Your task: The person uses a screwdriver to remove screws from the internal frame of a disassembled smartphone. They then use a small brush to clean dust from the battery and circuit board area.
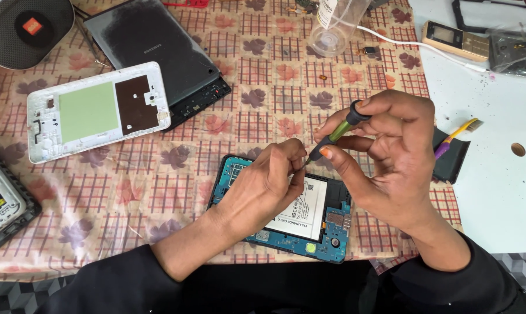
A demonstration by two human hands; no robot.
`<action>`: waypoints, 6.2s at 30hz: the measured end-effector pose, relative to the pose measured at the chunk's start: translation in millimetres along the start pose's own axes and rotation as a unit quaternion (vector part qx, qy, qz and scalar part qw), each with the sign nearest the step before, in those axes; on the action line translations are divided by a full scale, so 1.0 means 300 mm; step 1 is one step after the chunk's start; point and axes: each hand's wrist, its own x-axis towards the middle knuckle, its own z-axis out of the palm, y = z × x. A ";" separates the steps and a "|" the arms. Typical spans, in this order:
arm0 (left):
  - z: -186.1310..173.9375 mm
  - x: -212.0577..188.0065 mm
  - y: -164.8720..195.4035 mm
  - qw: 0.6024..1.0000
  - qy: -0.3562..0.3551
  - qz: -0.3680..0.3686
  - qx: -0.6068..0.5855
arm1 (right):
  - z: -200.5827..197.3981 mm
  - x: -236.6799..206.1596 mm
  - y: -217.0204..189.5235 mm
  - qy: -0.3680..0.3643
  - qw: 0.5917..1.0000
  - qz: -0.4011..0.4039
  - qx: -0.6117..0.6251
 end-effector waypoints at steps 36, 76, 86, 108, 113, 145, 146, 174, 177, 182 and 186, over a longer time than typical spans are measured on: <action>-0.009 -0.049 0.049 0.959 -0.229 0.160 -0.050 | -0.122 -0.358 -0.107 0.145 0.978 0.123 -0.086; 0.001 -0.048 0.038 0.957 -0.242 0.125 -0.106 | -0.066 -0.643 0.049 0.287 0.947 0.146 -0.010; 0.006 -0.056 0.034 0.957 -0.241 0.125 -0.103 | -0.067 -0.669 0.052 0.277 0.951 0.129 -0.042; 0.005 -0.057 0.034 0.956 -0.246 0.124 -0.100 | -0.067 -0.683 0.053 0.258 0.955 0.147 -0.018; 0.006 -0.056 0.033 0.956 -0.245 0.125 -0.101 | -0.068 -0.667 0.050 0.254 0.961 0.097 -0.046; 0.007 -0.056 0.033 0.957 -0.242 0.125 -0.098 | -0.073 -0.724 0.091 0.259 0.955 0.139 -0.030; 0.005 -0.058 0.034 0.957 -0.243 0.125 -0.098 | -0.074 -0.715 0.085 0.253 0.957 0.133 -0.040; 0.006 -0.052 0.021 0.955 -0.247 0.148 -0.066 | -0.082 -0.478 0.020 0.011 0.992 0.060 0.110; 0.002 -0.052 0.020 0.957 -0.238 0.147 -0.077 | -0.025 -0.431 0.006 0.088 0.989 0.092 -0.080; -0.001 -0.052 0.019 0.957 -0.241 0.147 -0.070 | -0.004 -0.341 0.008 0.114 0.982 0.071 -0.135; 0.009 -0.056 0.019 0.959 -0.228 0.153 -0.072 | -0.073 -0.356 -0.023 0.000 0.995 0.091 0.043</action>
